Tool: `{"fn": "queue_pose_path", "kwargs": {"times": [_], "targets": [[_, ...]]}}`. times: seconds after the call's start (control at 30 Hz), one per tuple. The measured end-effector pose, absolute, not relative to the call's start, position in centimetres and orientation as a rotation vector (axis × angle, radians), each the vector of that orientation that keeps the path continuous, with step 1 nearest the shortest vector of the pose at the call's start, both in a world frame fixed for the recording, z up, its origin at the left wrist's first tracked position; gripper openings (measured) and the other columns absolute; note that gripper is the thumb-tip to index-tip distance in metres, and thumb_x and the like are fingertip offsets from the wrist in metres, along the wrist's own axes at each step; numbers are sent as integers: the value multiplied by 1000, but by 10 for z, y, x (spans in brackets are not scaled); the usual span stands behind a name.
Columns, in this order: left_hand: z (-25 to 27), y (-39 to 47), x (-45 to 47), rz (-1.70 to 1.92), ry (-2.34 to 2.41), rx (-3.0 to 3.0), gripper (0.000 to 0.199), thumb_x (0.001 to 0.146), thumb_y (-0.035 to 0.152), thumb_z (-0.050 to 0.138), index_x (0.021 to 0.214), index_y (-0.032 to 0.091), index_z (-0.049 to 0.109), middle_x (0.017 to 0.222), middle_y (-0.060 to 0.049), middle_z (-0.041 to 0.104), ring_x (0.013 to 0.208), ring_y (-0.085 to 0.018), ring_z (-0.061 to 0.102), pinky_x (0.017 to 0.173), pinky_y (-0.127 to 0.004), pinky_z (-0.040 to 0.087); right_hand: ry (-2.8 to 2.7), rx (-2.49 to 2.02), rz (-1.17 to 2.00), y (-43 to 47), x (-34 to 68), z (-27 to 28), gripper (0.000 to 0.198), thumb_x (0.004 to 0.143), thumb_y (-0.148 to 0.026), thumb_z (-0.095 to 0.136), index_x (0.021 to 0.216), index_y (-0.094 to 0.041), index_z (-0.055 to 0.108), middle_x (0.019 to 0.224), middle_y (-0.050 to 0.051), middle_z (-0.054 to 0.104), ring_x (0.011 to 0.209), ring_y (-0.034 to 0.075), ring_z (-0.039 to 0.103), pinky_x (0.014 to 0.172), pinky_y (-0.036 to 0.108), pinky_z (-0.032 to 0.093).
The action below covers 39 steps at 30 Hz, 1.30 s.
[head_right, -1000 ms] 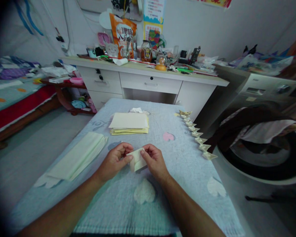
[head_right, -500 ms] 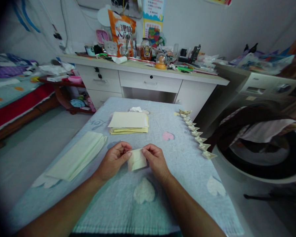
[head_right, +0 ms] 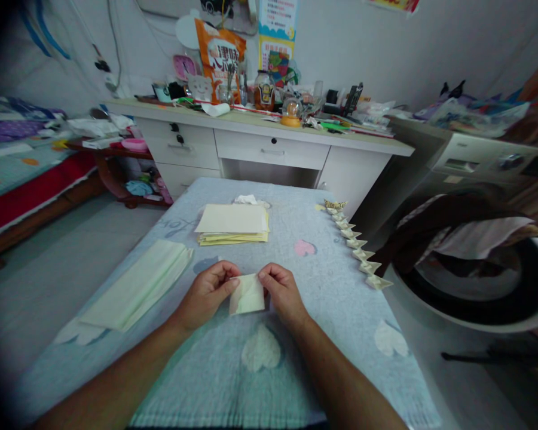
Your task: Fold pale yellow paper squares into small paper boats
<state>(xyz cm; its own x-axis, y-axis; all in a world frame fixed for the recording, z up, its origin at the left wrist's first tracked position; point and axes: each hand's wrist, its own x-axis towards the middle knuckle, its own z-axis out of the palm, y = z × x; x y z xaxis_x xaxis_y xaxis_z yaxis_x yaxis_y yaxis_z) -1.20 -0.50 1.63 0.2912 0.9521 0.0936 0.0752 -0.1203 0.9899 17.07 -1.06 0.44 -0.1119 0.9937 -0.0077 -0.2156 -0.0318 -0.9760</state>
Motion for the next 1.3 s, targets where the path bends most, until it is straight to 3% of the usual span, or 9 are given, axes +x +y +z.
{"fn": "queue_pose_path", "kwargs": {"times": [0.2,0.37,0.9,1.1,1.3], "targets": [[18,-4,-12,1035,1000,1454,11,82,27,59,86,17,57,70,3,52,65,-11,48,59,-21,37,-1089,-937,1462,-12,170,4,36,87,-45,54,64,-17,53,54,-3,48,48,9,42,47,21,32],[16,-3,-14,1057,1018,1434,11,81,27,60,85,17,59,70,2,53,64,-12,48,59,-21,37,-1177,-1048,1412,-11,170,6,29,79,-41,65,65,-18,53,50,-6,47,45,8,40,45,20,31],[14,-3,-15,1019,973,1412,12,83,28,58,86,17,57,71,3,51,66,-12,47,60,-22,37,-1225,-1077,1342,-10,169,7,24,81,-36,60,67,-19,53,49,-6,45,45,8,39,45,20,30],[14,-4,-10,1016,888,1276,22,81,29,62,99,19,55,82,1,57,76,-13,54,67,-22,41,-1199,-1115,1247,-9,170,6,26,82,-38,60,67,-19,51,53,-6,43,48,8,37,46,20,29],[15,0,-8,994,846,1045,27,76,30,67,96,19,53,77,1,62,66,-13,58,60,-23,41,-1133,-1020,1316,-10,169,10,21,84,-42,58,84,-21,52,59,-7,44,49,9,39,47,20,32]]}}
